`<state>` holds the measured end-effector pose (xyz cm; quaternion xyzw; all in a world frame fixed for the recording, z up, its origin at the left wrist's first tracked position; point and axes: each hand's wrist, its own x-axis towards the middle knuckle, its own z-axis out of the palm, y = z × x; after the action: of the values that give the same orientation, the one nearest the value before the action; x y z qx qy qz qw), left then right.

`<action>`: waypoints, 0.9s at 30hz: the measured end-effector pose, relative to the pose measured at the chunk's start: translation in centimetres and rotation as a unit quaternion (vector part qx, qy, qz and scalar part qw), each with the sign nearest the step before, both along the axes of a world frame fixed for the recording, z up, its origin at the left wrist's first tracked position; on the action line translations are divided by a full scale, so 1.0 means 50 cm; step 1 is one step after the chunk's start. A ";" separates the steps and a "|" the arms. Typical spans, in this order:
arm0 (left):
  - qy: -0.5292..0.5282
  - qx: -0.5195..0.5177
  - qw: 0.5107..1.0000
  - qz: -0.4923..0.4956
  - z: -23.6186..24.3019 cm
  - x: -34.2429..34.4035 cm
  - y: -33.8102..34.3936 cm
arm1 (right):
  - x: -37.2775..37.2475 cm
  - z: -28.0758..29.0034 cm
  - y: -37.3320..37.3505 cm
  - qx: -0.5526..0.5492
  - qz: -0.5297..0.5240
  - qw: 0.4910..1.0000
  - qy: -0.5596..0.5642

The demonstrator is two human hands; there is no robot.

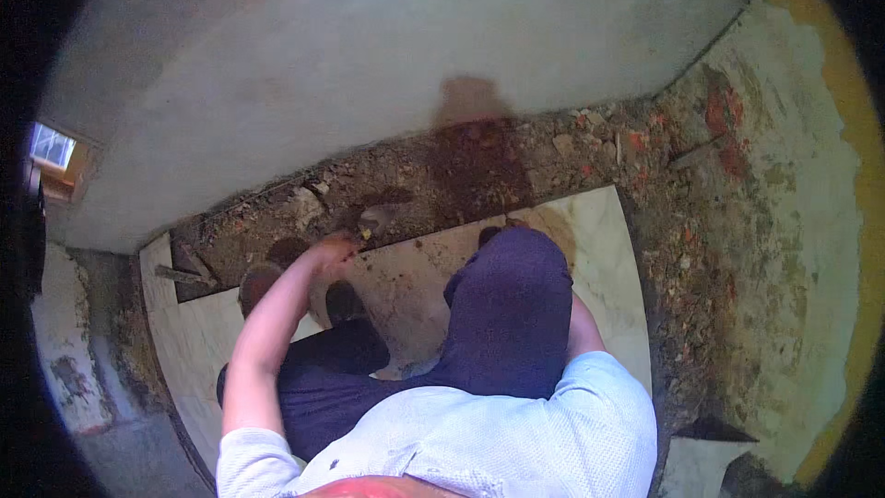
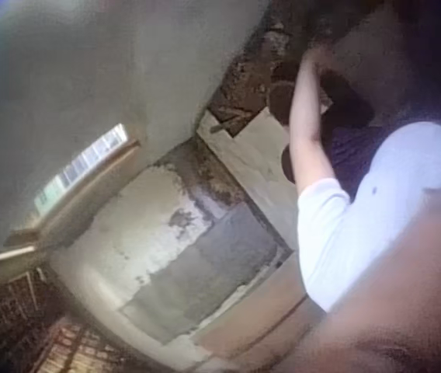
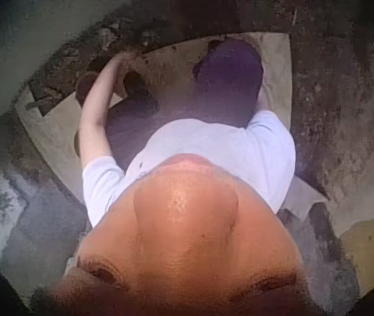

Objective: Applying mortar and adjusting edges of floor tiles using a trowel and hammer.

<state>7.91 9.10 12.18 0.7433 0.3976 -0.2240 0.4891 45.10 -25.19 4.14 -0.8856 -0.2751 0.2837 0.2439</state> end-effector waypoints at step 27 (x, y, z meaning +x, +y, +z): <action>-0.081 0.038 0.990 0.111 -0.316 0.043 -0.254 | 0.191 -0.110 -0.058 0.038 -0.110 0.980 -0.161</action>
<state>10.08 -3.60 -3.65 0.7284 0.4450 -0.0924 0.5127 54.64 -28.12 -1.35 -0.9345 -0.2227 0.0978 0.2598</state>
